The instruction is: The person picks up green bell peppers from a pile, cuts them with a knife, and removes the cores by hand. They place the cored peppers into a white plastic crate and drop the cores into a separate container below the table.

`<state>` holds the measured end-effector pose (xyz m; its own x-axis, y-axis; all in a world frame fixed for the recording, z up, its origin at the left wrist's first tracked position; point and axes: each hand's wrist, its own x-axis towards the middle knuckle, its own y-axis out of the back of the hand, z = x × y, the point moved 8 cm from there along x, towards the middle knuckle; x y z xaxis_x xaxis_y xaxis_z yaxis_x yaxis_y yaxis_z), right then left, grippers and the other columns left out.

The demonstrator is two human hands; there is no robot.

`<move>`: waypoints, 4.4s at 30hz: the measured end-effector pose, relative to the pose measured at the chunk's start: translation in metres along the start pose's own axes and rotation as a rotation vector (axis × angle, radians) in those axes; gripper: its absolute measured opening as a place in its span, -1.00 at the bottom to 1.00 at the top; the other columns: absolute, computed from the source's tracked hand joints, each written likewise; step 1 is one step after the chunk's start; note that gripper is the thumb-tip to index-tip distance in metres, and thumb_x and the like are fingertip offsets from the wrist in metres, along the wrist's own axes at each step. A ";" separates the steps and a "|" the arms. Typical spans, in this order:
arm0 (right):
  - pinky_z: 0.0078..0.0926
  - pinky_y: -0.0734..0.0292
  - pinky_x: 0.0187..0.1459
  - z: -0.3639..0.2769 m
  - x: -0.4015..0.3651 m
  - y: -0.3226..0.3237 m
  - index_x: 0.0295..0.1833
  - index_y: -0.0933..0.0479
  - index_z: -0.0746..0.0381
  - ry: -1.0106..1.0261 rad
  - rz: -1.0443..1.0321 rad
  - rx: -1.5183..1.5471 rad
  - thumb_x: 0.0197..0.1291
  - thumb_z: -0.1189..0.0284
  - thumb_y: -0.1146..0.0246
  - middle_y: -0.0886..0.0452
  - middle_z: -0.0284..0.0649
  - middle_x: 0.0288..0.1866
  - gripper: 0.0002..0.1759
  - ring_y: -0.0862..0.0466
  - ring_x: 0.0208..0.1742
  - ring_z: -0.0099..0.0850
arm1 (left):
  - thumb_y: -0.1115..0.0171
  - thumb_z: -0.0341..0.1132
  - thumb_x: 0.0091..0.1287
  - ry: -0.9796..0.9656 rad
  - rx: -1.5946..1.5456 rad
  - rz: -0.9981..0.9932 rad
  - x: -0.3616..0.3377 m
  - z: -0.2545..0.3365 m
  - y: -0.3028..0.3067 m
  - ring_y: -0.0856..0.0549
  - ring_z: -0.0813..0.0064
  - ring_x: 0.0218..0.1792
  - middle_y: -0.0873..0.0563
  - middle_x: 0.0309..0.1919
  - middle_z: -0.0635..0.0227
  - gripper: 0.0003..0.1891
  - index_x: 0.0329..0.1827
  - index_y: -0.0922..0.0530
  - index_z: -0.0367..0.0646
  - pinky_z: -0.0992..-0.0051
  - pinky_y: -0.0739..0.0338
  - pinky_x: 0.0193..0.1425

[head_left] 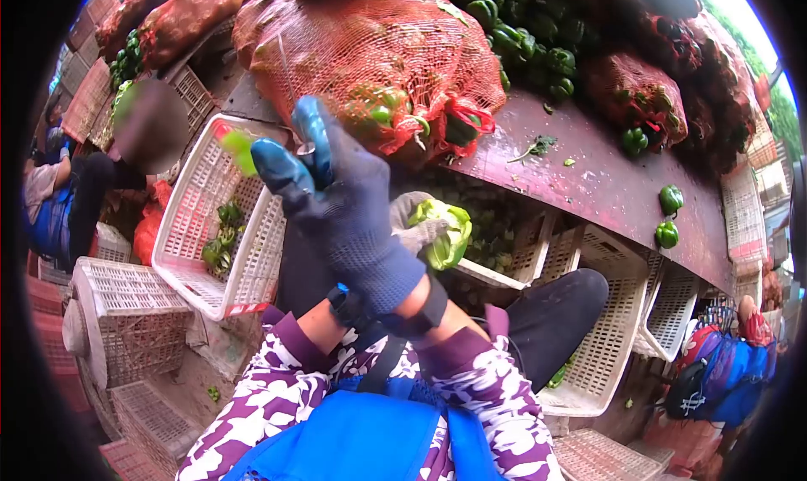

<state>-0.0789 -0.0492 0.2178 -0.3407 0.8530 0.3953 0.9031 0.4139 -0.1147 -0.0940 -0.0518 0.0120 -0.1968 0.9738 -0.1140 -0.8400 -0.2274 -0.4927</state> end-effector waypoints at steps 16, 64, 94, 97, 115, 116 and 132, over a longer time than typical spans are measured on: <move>-0.67 -0.55 -0.29 0.110 -0.072 0.122 0.32 -0.52 0.30 -0.608 0.281 0.068 0.29 0.58 -0.31 -0.70 -0.33 -0.15 -0.53 -0.62 -0.33 -0.64 | -0.36 -0.39 0.40 -0.124 0.076 0.082 -0.001 0.050 -0.009 -0.68 0.60 -0.06 -0.73 -0.03 0.36 -0.69 0.17 -0.60 -0.24 0.56 -0.59 0.07; -0.43 -0.58 0.19 0.068 -0.050 0.091 0.22 -0.60 0.34 -0.069 -0.005 -0.444 0.13 0.48 -0.51 -0.70 -0.07 0.17 -0.48 -0.70 0.15 -0.33 | -0.45 -0.53 -0.02 -0.604 1.058 0.039 -0.014 0.138 0.001 -0.72 0.14 -0.22 -0.71 -0.26 0.15 -0.68 -0.14 -0.67 -0.19 0.32 -0.62 -0.10; -0.63 -0.43 -0.61 0.123 -0.076 0.098 -0.06 -0.62 0.25 -0.686 0.335 0.329 0.32 0.41 -0.36 -0.63 -0.39 -0.45 -0.83 -0.55 -0.56 -0.62 | -0.44 -0.40 0.04 -0.779 1.605 -0.259 -0.040 0.135 -0.046 -0.76 0.17 -0.27 -0.73 -0.27 0.18 -0.60 -0.03 -0.58 -0.24 0.29 -0.68 -0.29; -0.69 -0.37 -0.56 0.112 -0.073 0.101 -0.03 -0.62 0.26 -0.446 0.347 0.043 0.29 0.44 -0.42 -0.62 -0.43 -0.45 -0.79 -0.50 -0.55 -0.71 | -0.39 -0.40 0.07 -0.656 1.719 -0.253 -0.029 0.126 -0.042 -0.75 0.16 -0.29 -0.70 -0.31 0.20 -0.66 -0.07 -0.58 -0.20 0.27 -0.65 -0.31; -0.54 -0.58 -0.18 0.024 0.015 0.099 0.33 -0.50 0.34 0.070 0.247 0.196 0.32 0.45 -0.38 -0.73 -0.19 -0.12 -0.50 -0.64 -0.26 -0.58 | -0.34 -0.27 0.26 -0.674 1.775 -0.551 0.073 -0.004 -0.113 -0.57 0.06 0.30 -0.57 0.27 -0.03 -0.40 0.37 -0.43 -0.22 0.23 -0.47 0.37; -0.60 -0.58 -0.21 0.017 0.014 0.140 0.24 -0.58 0.32 0.016 0.380 0.315 0.33 0.48 -0.36 -0.74 -0.26 -0.15 -0.61 -0.66 -0.23 -0.60 | -0.29 -0.26 0.29 -0.828 2.055 -0.569 0.086 -0.022 -0.102 -0.60 0.08 0.26 -0.60 0.22 0.00 -0.52 0.28 -0.51 -0.19 0.26 -0.50 0.33; -0.65 -0.55 -0.49 0.131 -0.053 0.319 0.29 -0.48 0.40 -0.598 0.728 0.513 0.38 0.46 -0.28 -0.74 -0.06 0.03 -0.57 -0.68 -0.38 -0.57 | -0.39 -0.01 0.25 -0.470 1.953 -0.140 0.445 -0.030 -0.340 -0.35 -0.11 0.47 -0.32 0.49 -0.07 -0.17 0.55 -0.23 -0.01 0.07 -0.34 0.50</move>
<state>0.1929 0.0792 0.0407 0.0372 0.9080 -0.4173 0.7702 -0.2921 -0.5669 0.1194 0.4589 0.1029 0.0865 0.9790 0.1845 -0.1091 -0.1748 0.9785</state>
